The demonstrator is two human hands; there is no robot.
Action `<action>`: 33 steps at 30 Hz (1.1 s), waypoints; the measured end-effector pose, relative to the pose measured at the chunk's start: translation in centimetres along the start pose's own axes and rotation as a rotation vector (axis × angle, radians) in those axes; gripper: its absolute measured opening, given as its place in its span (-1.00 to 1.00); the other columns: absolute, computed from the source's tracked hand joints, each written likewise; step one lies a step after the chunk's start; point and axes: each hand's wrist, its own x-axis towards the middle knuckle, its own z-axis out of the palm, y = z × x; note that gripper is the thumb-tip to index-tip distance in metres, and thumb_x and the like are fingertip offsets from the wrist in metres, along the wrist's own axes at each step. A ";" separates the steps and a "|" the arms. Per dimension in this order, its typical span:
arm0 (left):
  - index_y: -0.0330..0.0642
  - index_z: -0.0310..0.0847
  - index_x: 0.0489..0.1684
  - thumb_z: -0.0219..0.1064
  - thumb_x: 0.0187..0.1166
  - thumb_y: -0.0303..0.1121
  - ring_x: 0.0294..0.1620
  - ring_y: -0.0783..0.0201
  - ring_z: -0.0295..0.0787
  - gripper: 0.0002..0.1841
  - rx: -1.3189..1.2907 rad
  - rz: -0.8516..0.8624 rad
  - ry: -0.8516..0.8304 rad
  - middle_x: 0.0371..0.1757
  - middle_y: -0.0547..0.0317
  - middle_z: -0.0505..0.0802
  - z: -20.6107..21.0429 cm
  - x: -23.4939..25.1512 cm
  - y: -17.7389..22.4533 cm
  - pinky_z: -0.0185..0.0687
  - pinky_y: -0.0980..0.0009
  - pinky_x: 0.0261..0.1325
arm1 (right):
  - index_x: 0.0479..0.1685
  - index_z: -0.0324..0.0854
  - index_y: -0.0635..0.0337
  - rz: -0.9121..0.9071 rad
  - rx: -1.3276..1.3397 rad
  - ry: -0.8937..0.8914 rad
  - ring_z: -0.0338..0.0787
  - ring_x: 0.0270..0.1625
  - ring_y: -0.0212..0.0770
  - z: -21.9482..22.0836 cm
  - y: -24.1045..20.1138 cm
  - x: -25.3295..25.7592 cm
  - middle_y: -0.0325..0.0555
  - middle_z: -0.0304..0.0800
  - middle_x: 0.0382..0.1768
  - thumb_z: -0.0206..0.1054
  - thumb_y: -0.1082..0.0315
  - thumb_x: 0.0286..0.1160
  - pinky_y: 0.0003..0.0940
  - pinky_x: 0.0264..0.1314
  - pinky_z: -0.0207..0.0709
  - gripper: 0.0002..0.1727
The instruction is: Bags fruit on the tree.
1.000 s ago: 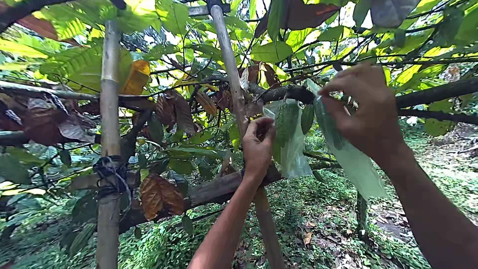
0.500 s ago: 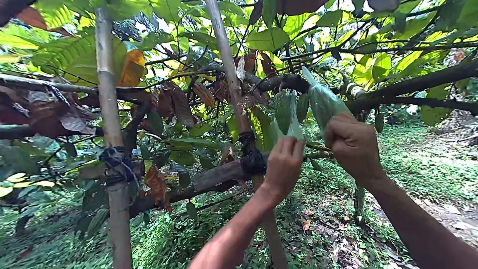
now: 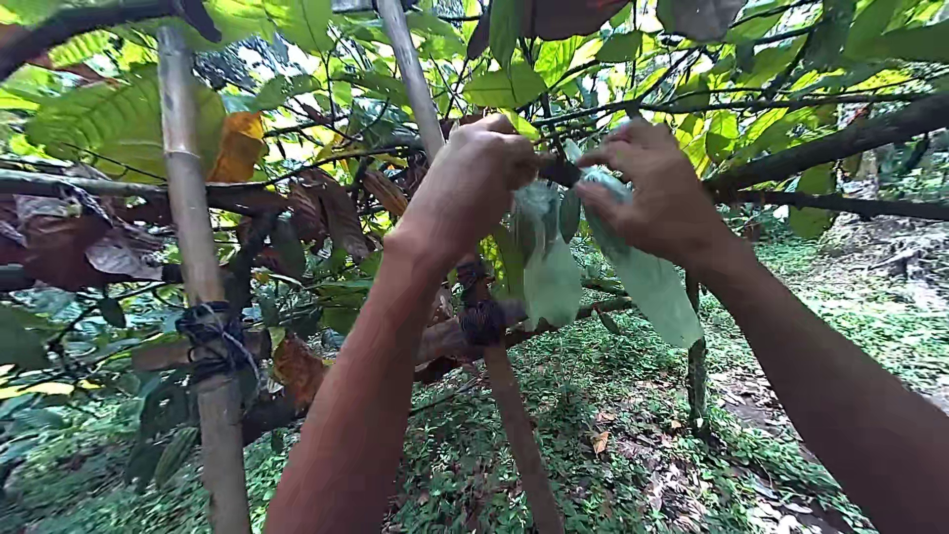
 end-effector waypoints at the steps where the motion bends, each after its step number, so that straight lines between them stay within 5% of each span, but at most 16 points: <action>1: -0.30 0.81 -0.09 0.30 0.60 -0.55 0.01 0.03 0.78 -0.85 0.006 0.034 0.003 -0.03 -0.12 0.80 -0.4 -0.1 -0.6 0.67 0.11 0.19 | 0.19 0.79 0.19 -0.015 -0.026 -0.052 0.57 0.39 0.34 0.6 0.1 1.1 0.28 0.67 0.28 0.31 0.23 0.59 0.26 0.41 0.42 -0.67; 5: -0.30 0.80 -0.09 0.29 0.59 -0.56 -0.03 0.05 0.78 -0.85 -0.001 0.042 0.045 -0.08 -0.10 0.80 -0.8 -0.7 -1.7 0.67 0.13 0.17 | 0.01 0.89 0.06 -0.038 -0.120 -0.176 0.45 0.40 0.57 2.5 0.1 4.0 0.36 0.62 0.27 0.46 0.55 0.29 0.61 0.29 0.25 -0.68; 12: -0.26 0.81 -0.14 0.32 0.60 -0.48 0.10 -0.04 0.73 -0.87 -0.040 0.065 0.101 -0.12 -0.01 0.88 1.3 -1.3 -1.6 0.53 0.06 0.29 | -0.15 0.80 0.22 -0.136 -0.175 -0.201 0.48 0.37 0.51 2.7 1.4 5.2 0.36 0.62 0.15 0.42 0.49 0.40 0.54 0.29 0.26 -0.88; 18: -0.40 0.71 0.12 0.24 0.70 -0.42 0.05 0.12 0.83 -0.76 -0.491 -0.379 0.113 0.02 -0.12 0.86 4.0 -0.8 -0.6 0.68 0.13 0.26 | -0.02 0.64 0.52 -0.144 0.052 -0.161 0.64 0.28 0.42 0.1 -0.4 2.3 0.45 0.69 0.10 0.41 0.49 0.49 0.30 0.39 0.45 -0.77; 21: -0.34 0.69 0.14 0.26 0.72 -0.37 -0.12 0.26 0.79 -0.76 -0.813 -0.613 0.205 -0.07 -0.01 0.85 4.7 0.0 -0.5 0.70 0.22 0.10 | 0.31 0.52 0.40 -0.239 0.170 0.093 0.55 0.52 0.15 1.1 -5.6 -1.7 0.28 0.59 0.38 0.37 0.14 0.61 0.01 0.59 0.42 -0.49; 24: -0.34 0.66 0.14 0.27 0.72 -0.40 -0.32 0.43 0.67 -0.78 -1.035 -0.779 0.312 -0.24 0.14 0.78 4.9 0.0 0.1 0.64 0.45 -0.13 | 0.49 0.56 0.01 -0.503 0.273 0.269 0.29 0.79 -0.01 6.3 -11.4 -5.2 -0.01 0.52 0.61 0.09 -0.06 0.80 0.10 0.86 0.00 -0.51; 26: -0.29 0.64 0.22 0.24 0.74 -0.36 -0.29 0.37 0.66 -0.75 -1.112 -0.875 0.329 -0.23 0.13 0.76 4.7 -0.1 0.8 0.63 0.40 -0.13 | 0.55 0.56 -0.24 -0.614 0.287 0.294 0.19 0.84 -0.18 11.0 -11.8 -5.2 -0.28 0.51 0.66 -0.13 -0.09 0.88 0.11 0.92 -0.29 -0.50; 29: -0.35 0.69 0.11 0.27 0.68 -0.39 -0.25 0.40 0.74 -0.77 -0.832 -0.735 0.369 -0.19 0.09 0.84 6.2 -1.8 -0.6 0.70 0.40 -0.08 | 0.65 0.50 -0.22 -0.366 0.061 0.303 0.08 0.89 0.01 12.5 -8.2 -3.1 -0.22 0.43 0.72 -0.22 -0.02 0.91 0.39 0.84 -0.46 -0.45; 31: -0.42 0.63 0.14 0.25 0.70 -0.43 -0.13 0.31 0.76 -0.76 -0.796 -0.632 0.383 -0.09 -0.02 0.82 5.3 -2.7 -1.2 0.70 0.31 0.06 | 0.47 0.68 0.00 -0.015 -0.114 0.338 0.08 0.84 0.35 9.7 -5.7 -1.0 0.12 0.40 0.71 -0.01 0.15 0.85 0.66 0.72 -0.37 -0.55; 33: -0.38 0.64 0.15 0.27 0.71 -0.39 -0.15 0.31 0.79 -0.76 -0.794 -0.595 0.331 -0.10 0.01 0.83 4.3 -3.0 -1.6 0.73 0.30 0.04 | 0.36 0.71 0.17 0.169 -0.242 0.387 0.10 0.75 0.60 5.9 -5.2 0.0 0.44 0.34 0.65 0.09 0.32 0.69 0.67 0.68 -0.24 -0.59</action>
